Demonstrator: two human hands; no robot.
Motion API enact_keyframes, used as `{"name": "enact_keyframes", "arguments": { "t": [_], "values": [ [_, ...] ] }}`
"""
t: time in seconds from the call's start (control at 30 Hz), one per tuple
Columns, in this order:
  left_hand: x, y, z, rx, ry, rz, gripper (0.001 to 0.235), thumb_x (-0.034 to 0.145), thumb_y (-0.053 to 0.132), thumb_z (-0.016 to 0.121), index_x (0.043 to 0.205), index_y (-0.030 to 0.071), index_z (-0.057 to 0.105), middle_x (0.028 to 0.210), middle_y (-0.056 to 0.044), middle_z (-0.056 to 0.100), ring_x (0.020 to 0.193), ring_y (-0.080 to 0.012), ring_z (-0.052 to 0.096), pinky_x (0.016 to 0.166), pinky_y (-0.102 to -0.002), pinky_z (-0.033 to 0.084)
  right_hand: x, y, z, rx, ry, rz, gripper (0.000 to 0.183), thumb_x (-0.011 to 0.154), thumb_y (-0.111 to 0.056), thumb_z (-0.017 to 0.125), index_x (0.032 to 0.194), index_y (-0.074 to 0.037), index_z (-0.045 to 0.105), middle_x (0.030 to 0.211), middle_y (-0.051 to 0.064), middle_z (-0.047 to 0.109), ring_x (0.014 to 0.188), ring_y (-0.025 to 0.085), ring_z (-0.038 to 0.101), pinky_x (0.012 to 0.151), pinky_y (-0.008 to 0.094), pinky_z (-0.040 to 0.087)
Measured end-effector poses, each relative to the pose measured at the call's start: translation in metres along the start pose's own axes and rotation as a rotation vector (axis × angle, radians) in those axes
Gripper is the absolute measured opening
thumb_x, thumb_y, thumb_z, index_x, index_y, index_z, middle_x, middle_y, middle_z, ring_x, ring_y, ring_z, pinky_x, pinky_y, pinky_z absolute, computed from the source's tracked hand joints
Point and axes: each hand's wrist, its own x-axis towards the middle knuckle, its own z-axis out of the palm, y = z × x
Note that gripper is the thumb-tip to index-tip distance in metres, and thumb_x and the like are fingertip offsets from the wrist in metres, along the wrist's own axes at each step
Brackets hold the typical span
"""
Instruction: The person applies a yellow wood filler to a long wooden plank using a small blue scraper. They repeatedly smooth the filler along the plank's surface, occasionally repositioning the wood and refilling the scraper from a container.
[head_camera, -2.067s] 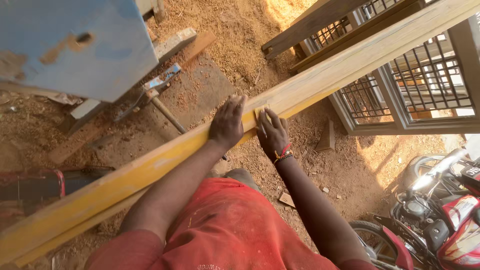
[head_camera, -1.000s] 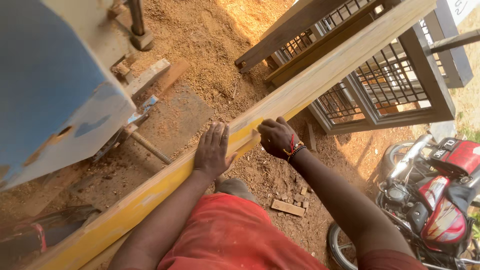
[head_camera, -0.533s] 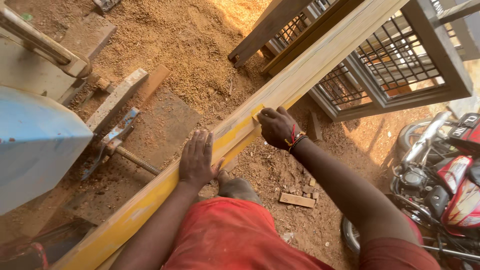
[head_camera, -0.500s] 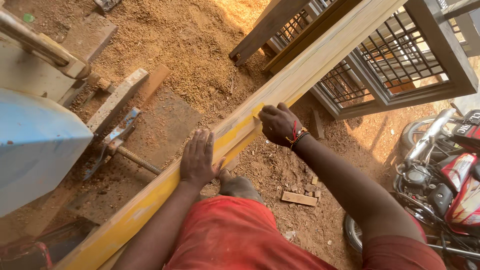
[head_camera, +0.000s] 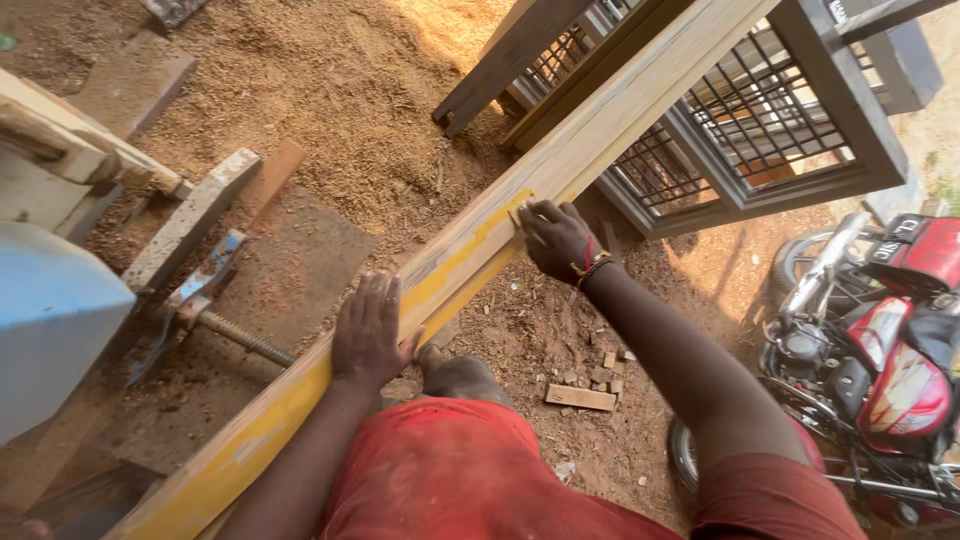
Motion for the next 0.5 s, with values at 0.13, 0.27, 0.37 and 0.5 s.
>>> {"name": "enact_keyframes", "arguments": {
  "t": [0.13,0.27,0.37,0.5],
  "values": [
    [-0.008,-0.007,-0.002,-0.018,-0.011,0.000,0.091,0.084,0.054,0.068,0.153,0.004,0.036,0.151,-0.020,0.045,0.146,-0.0370,0.039,0.117,-0.051,0.036,0.000,0.009,-0.007,0.030,-0.288,0.121,0.024,0.096,-0.019,0.062,0.113,-0.011,0.077,0.115,0.008,0.075,0.098,0.021,0.068,0.093,0.037,0.054],
    [-0.013,-0.007,-0.001,-0.027,0.013,0.023,0.091,0.086,0.054,0.069,0.154,0.003,0.036,0.151,-0.022,0.045,0.146,-0.0384,0.039,0.116,-0.051,0.037,0.029,0.049,-0.003,0.148,-0.098,0.592,0.025,0.103,-0.023,0.060,0.117,-0.010,0.076,0.118,0.015,0.074,0.105,0.032,0.071,0.097,0.043,0.056],
    [-0.010,-0.009,-0.003,-0.060,0.020,0.029,0.091,0.086,0.052,0.071,0.154,0.003,0.035,0.150,-0.023,0.045,0.145,-0.0395,0.039,0.115,-0.052,0.037,0.043,0.064,0.015,0.022,-0.123,0.503,0.035,0.084,-0.006,0.060,0.111,-0.012,0.080,0.113,0.018,0.074,0.108,0.035,0.068,0.100,0.045,0.053],
    [-0.015,-0.011,-0.003,-0.153,0.059,0.041,0.092,0.084,0.046,0.075,0.154,0.003,0.035,0.150,-0.023,0.045,0.145,-0.0405,0.039,0.115,-0.052,0.038,0.045,0.066,0.026,-0.005,-0.142,0.567,0.037,0.077,-0.009,0.066,0.112,-0.013,0.079,0.112,0.016,0.075,0.109,0.036,0.067,0.102,0.045,0.050]
  ]
}}
